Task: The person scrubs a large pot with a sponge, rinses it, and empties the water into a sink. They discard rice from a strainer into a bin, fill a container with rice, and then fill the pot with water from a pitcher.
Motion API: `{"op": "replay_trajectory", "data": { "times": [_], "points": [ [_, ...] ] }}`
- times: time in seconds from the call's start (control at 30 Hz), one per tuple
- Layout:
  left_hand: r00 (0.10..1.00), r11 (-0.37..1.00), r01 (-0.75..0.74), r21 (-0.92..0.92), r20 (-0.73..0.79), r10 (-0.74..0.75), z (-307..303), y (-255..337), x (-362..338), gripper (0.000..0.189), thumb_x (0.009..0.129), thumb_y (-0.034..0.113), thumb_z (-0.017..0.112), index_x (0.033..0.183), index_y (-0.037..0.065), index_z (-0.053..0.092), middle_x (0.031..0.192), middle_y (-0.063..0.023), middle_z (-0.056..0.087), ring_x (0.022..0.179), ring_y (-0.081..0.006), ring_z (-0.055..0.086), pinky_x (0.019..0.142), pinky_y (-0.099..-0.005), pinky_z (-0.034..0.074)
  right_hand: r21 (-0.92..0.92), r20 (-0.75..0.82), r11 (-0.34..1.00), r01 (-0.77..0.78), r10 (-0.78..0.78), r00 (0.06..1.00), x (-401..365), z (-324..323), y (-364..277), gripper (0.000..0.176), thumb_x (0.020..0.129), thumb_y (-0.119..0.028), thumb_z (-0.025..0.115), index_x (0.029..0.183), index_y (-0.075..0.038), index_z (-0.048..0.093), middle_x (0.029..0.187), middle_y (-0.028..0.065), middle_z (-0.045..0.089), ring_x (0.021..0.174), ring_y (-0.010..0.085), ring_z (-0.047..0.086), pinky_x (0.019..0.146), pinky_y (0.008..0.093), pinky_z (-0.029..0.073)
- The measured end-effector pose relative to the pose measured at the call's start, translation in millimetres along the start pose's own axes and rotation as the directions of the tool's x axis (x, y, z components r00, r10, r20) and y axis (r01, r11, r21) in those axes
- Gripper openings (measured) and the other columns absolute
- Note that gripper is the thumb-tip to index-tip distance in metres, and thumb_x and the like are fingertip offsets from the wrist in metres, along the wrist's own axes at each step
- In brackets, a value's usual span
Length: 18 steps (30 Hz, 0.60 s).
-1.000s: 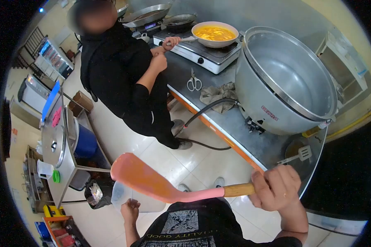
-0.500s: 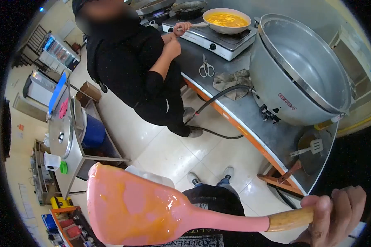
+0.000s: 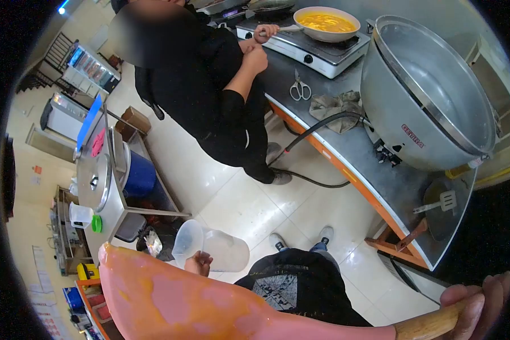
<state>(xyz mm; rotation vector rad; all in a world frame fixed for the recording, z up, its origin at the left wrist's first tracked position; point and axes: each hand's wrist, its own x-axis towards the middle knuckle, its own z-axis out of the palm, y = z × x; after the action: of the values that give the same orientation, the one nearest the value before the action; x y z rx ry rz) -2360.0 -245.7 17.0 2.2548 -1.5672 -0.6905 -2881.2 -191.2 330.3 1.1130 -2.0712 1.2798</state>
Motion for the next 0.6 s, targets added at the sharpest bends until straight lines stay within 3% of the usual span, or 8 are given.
{"op": "replay_trajectory", "data": {
  "times": [0.1,0.17,0.2,0.23,0.37,0.47,0.53,0.6],
  "points": [
    [1.000,0.997,0.009,0.081,-0.007,-0.009,-13.2,30.4,-5.3,0.015,0.073,0.020,0.071,0.082,0.009,0.067,0.077,-0.0115,0.068,0.072,-0.0311,0.065,0.066,-0.0393,0.050,-0.061,0.159,0.972,0.228,-0.216,0.963,1.5,-15.7,21.2,0.024,0.088,-0.016,0.059,0.109,-0.004,0.060,0.112,0.0120,0.056,0.110,0.0234,0.054,0.086,0.0299,0.050],
    [0.955,0.896,0.296,0.330,-0.124,-0.270,-11.2,52.7,0.4,0.015,0.073,0.021,0.071,0.082,0.009,0.068,0.076,-0.0114,0.068,0.073,-0.0310,0.065,0.067,-0.0395,0.051,-0.090,0.177,0.946,0.312,-0.293,0.940,12.2,-1.0,-3.1,0.026,0.088,-0.015,0.059,0.112,-0.005,0.059,0.112,0.0120,0.056,0.110,0.0248,0.054,0.087,0.0312,0.051],
    [0.989,0.948,0.144,0.282,-0.059,-0.133,-15.7,46.7,4.2,0.014,0.073,0.021,0.071,0.081,0.009,0.068,0.076,-0.0116,0.068,0.073,-0.0311,0.065,0.067,-0.0396,0.051,-0.089,0.274,0.749,0.656,-0.615,0.740,31.6,30.2,-48.5,0.037,0.077,-0.013,0.067,0.113,-0.006,0.059,0.095,0.0099,0.052,0.087,0.0245,0.051,0.071,0.0346,0.045],
    [1.000,0.974,-0.015,0.225,-0.004,0.016,-18.5,32.5,5.8,0.014,0.072,0.020,0.071,0.080,0.009,0.068,0.076,-0.0117,0.068,0.073,-0.0312,0.065,0.067,-0.0397,0.051,-0.063,0.371,0.438,0.897,-0.824,0.429,47.7,48.0,-76.3,0.051,0.066,-0.012,0.076,0.114,-0.006,0.059,0.077,0.0077,0.048,0.065,0.0243,0.049,0.055,0.0379,0.040],
    [0.994,0.988,-0.047,0.145,-0.089,0.060,-7.1,14.6,15.0,0.008,0.072,0.015,0.069,0.075,0.007,0.067,0.070,-0.0104,0.067,0.069,-0.0283,0.066,0.066,-0.0366,0.051,-0.094,0.296,0.568,0.818,-0.768,0.567,31.3,113.9,-68.9,0.051,0.063,-0.009,0.071,0.114,-0.011,0.064,0.070,0.0039,0.044,0.059,0.0203,0.046,0.051,0.0321,0.036],
    [0.992,0.997,-0.022,0.080,-0.124,0.032,-7.7,9.1,19.2,0.006,0.071,0.010,0.069,0.072,0.005,0.066,0.068,-0.0095,0.067,0.066,-0.0255,0.067,0.065,-0.0331,0.051,-0.090,0.218,0.629,0.772,-0.744,0.631,24.9,169.6,-75.5,0.046,0.067,-0.011,0.072,0.112,-0.011,0.064,0.067,0.0027,0.043,0.057,0.0191,0.046,0.049,0.0322,0.036],
    [0.994,0.999,0.007,0.043,-0.106,-0.002,-10.2,2.9,21.0,0.007,0.070,0.010,0.070,0.073,0.005,0.067,0.069,-0.0100,0.068,0.067,-0.0253,0.067,0.065,-0.0326,0.051,-0.070,0.161,0.751,0.656,-0.641,0.751,19.6,205.3,-83.2,0.035,0.072,-0.013,0.072,0.107,-0.012,0.065,0.066,0.0034,0.046,0.057,0.0217,0.050,0.049,0.0345,0.039],
    [0.988,0.998,0.056,-0.006,-0.142,-0.056,-6.8,-2.1,21.6,0.010,0.068,0.014,0.073,0.075,0.009,0.068,0.072,-0.0090,0.068,0.068,-0.0268,0.067,0.064,-0.0366,0.051,-0.043,0.155,0.810,0.585,-0.573,0.804,17.8,240.8,-91.2,0.030,0.075,-0.017,0.071,0.105,-0.012,0.066,0.066,0.0049,0.048,0.058,0.0240,0.052,0.050,0.0361,0.041]
  ]
}}
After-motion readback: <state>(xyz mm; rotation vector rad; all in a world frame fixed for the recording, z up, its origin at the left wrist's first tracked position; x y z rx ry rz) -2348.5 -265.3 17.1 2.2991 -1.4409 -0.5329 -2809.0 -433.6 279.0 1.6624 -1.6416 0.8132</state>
